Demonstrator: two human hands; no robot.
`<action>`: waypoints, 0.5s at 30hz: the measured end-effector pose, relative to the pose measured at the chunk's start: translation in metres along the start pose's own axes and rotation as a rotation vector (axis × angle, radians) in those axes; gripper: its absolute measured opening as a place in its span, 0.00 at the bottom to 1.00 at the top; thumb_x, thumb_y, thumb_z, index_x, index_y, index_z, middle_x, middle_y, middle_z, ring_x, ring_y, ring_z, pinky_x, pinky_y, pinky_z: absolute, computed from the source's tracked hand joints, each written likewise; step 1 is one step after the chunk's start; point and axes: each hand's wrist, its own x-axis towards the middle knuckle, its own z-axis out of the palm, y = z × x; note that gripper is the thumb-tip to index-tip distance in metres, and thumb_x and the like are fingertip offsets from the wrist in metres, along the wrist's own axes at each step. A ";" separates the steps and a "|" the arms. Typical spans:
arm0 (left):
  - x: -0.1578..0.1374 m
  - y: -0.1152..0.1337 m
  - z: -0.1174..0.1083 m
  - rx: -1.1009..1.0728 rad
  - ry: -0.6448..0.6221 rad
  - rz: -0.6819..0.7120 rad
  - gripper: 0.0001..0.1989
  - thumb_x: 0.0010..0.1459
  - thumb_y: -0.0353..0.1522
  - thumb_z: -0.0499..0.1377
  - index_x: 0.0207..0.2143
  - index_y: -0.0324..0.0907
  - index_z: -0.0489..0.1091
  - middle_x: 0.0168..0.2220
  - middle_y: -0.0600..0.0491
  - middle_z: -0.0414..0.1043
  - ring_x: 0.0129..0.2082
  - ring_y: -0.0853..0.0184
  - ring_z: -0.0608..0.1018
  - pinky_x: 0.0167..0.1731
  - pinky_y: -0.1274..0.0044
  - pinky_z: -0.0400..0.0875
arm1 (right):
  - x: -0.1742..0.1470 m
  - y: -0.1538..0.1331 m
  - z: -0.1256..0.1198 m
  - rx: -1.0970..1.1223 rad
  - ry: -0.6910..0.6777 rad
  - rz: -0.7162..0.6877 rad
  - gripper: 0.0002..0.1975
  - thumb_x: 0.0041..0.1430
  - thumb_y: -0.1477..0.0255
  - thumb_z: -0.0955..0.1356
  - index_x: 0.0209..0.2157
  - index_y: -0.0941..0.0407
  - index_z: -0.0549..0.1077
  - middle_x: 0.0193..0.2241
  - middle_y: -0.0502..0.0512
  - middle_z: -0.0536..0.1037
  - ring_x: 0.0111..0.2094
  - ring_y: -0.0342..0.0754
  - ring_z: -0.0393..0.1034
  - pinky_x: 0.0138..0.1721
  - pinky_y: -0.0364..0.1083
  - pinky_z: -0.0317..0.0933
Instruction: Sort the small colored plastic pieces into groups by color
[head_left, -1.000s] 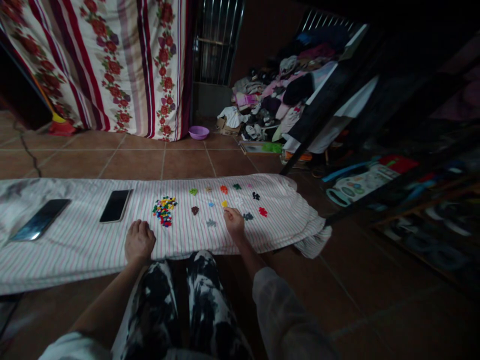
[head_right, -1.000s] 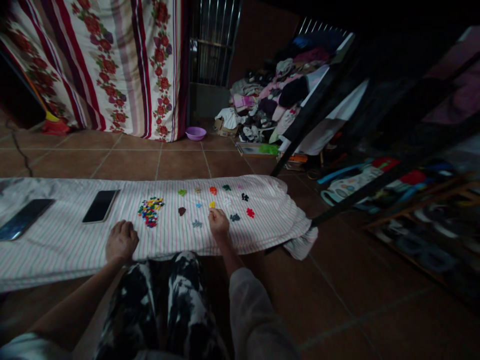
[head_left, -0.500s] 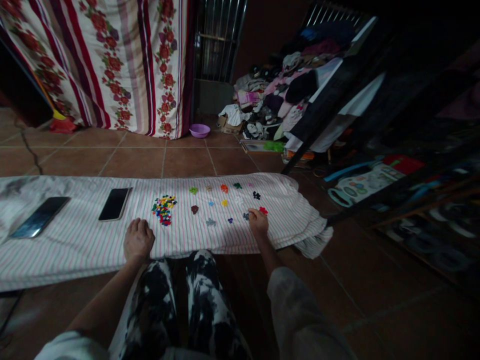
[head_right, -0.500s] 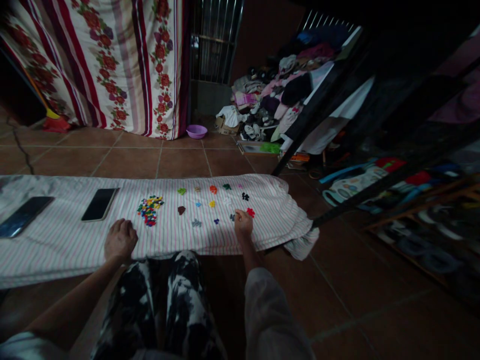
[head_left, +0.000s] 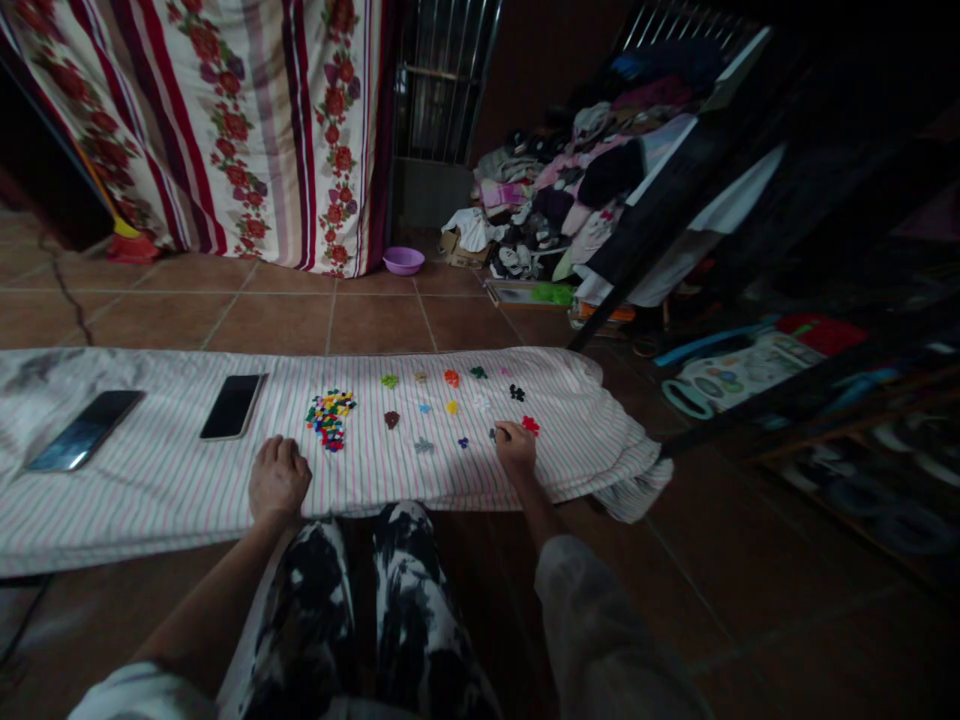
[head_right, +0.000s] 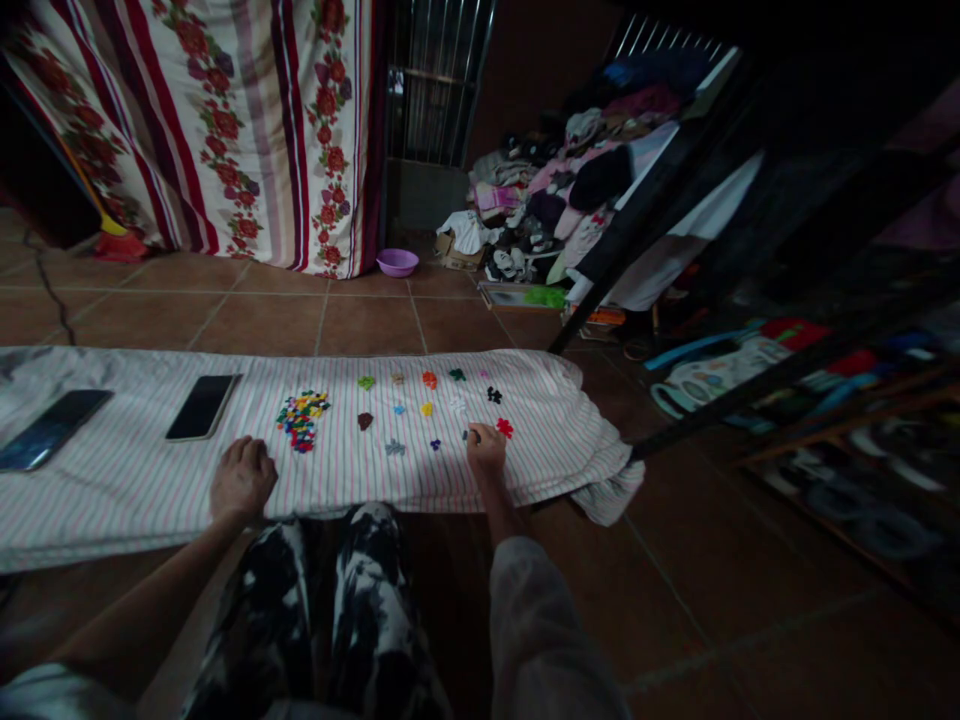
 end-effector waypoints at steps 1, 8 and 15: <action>0.000 0.000 0.000 0.002 0.006 0.000 0.12 0.58 0.29 0.49 0.42 0.37 0.68 0.45 0.38 0.71 0.52 0.51 0.70 0.55 0.60 0.64 | -0.001 0.000 0.000 0.005 0.003 -0.006 0.14 0.54 0.71 0.60 0.33 0.55 0.77 0.35 0.57 0.80 0.40 0.51 0.71 0.51 0.55 0.60; 0.000 -0.002 0.002 -0.013 0.016 -0.005 0.13 0.57 0.29 0.50 0.43 0.37 0.69 0.46 0.38 0.70 0.53 0.50 0.69 0.55 0.58 0.65 | -0.006 -0.002 -0.004 0.045 0.036 -0.024 0.16 0.55 0.71 0.59 0.34 0.55 0.77 0.37 0.58 0.80 0.41 0.52 0.71 0.52 0.57 0.61; -0.001 -0.001 0.002 -0.069 0.025 -0.018 0.14 0.56 0.29 0.51 0.44 0.38 0.69 0.47 0.38 0.70 0.54 0.50 0.69 0.55 0.57 0.64 | -0.002 -0.006 -0.008 0.064 0.055 -0.021 0.16 0.56 0.71 0.58 0.33 0.55 0.77 0.36 0.58 0.81 0.40 0.52 0.72 0.51 0.57 0.61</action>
